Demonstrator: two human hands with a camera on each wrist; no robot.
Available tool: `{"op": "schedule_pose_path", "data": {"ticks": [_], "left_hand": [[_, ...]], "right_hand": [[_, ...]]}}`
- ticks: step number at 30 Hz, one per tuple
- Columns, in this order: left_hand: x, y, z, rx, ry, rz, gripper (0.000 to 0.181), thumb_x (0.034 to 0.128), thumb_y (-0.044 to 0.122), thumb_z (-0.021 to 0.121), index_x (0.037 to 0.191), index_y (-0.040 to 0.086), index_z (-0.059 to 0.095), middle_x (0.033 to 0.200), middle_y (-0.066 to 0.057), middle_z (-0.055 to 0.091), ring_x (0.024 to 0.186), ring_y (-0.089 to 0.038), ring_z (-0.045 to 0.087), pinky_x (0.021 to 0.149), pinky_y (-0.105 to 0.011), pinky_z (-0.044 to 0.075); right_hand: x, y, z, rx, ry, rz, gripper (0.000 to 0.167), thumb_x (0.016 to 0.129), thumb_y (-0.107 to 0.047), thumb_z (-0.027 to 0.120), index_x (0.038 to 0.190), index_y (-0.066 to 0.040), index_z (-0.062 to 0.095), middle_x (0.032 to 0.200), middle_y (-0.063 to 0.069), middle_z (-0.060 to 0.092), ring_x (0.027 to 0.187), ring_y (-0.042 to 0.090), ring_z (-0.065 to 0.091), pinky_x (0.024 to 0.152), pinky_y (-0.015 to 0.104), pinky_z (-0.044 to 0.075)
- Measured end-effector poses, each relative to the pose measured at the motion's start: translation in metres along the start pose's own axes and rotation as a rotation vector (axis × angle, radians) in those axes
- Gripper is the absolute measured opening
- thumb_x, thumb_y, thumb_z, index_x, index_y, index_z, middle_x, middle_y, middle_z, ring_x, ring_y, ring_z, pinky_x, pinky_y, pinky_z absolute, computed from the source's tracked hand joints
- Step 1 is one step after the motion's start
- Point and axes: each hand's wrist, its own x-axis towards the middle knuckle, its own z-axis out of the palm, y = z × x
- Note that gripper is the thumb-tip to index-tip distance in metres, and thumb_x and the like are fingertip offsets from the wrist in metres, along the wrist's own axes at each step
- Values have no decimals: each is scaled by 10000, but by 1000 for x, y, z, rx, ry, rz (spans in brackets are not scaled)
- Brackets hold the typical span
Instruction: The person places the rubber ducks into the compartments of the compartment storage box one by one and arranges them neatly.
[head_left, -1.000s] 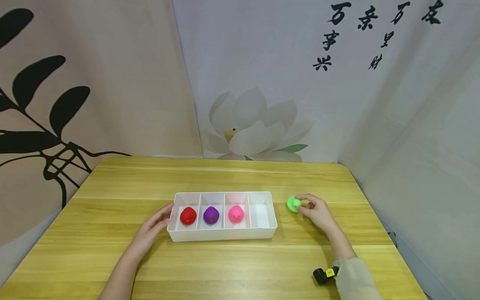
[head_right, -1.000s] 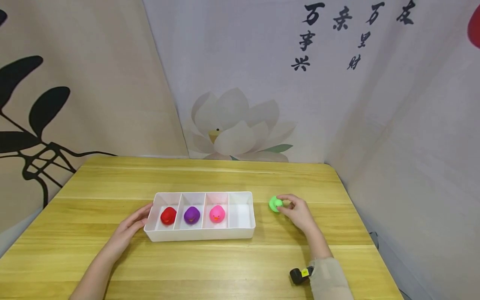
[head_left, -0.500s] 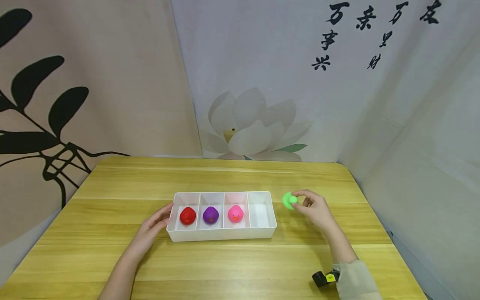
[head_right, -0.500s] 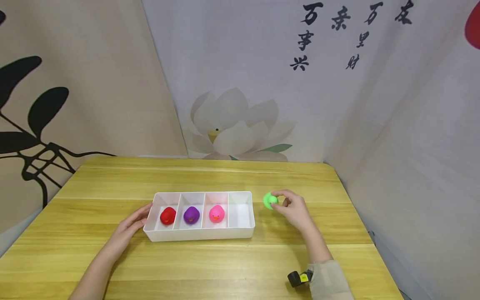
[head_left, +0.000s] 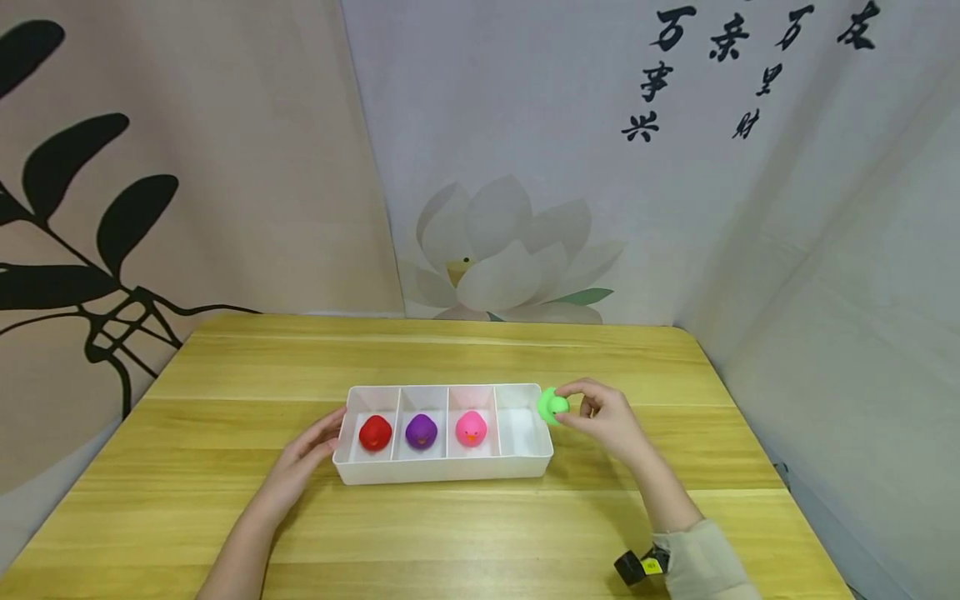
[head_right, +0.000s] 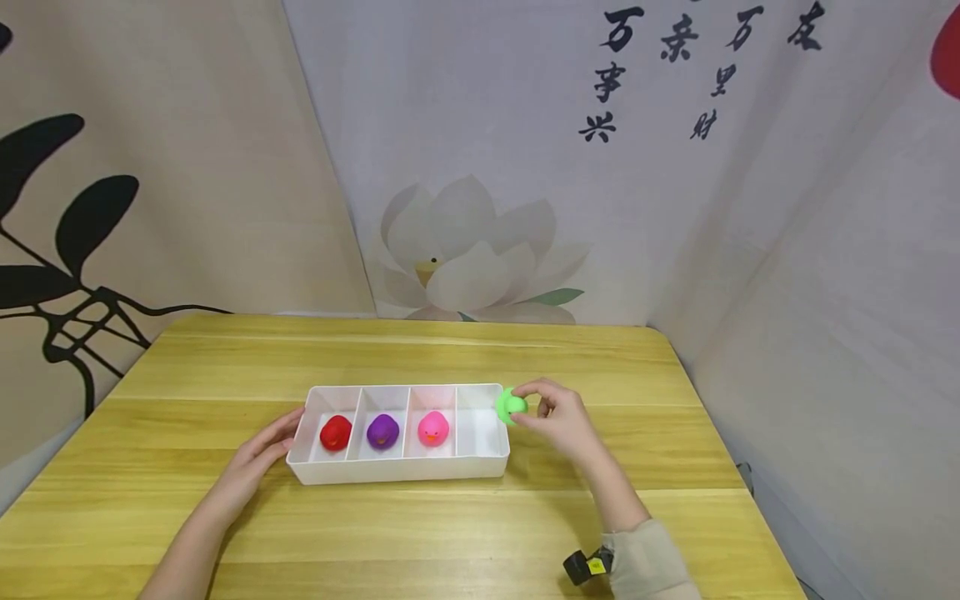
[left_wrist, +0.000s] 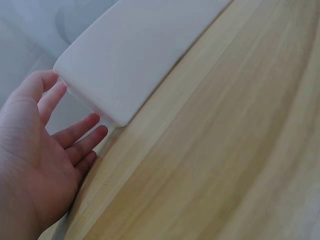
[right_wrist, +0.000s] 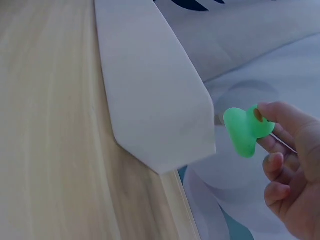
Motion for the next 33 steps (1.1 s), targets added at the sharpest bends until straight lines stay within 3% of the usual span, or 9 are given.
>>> {"op": "schedule_pose_path", "data": {"ticks": [9, 15, 22, 29, 33], "left_hand": [[0, 1, 0, 3, 3, -5, 478, 1009, 235, 504, 1461, 112, 408, 1413, -149, 460, 1169, -8, 467, 918, -164, 368], [0, 1, 0, 5, 3, -6, 477, 1009, 239, 504, 1459, 112, 411, 1409, -147, 466, 1170, -3, 466, 922, -169, 365], [0, 1, 0, 5, 4, -11, 479, 1009, 241, 503, 1459, 108, 410, 1407, -146, 468, 1166, 3, 465, 923, -171, 361], [-1, 1, 0, -12, 3, 1, 476, 1008, 220, 505, 1455, 88, 410, 1410, -164, 459, 1163, 0, 470, 920, -165, 368], [-1, 1, 0, -14, 4, 4, 476, 1007, 218, 506, 1454, 86, 411, 1413, -167, 455, 1156, 4, 475, 917, -165, 372]], "right_hand": [[5, -6, 19, -1, -42, -13, 260, 789, -148, 798, 1035, -167, 714, 779, 152, 552, 584, 145, 436, 460, 215, 329], [8, -9, 29, -2, -86, 21, 272, 792, -105, 790, 1052, -95, 708, 901, 93, 616, 591, 127, 425, 464, 204, 321], [6, -31, 32, -25, -140, 5, 237, 810, -16, 744, 1036, 19, 683, 1017, 157, 627, 575, 131, 413, 455, 192, 311], [15, 11, 41, -84, -140, 3, 249, 795, -90, 782, 1032, -69, 709, 886, 66, 615, 534, 86, 365, 445, 200, 274], [19, 20, 43, -113, -152, 6, 245, 785, -139, 800, 1014, -116, 717, 772, 42, 561, 539, 81, 371, 460, 202, 287]]}}
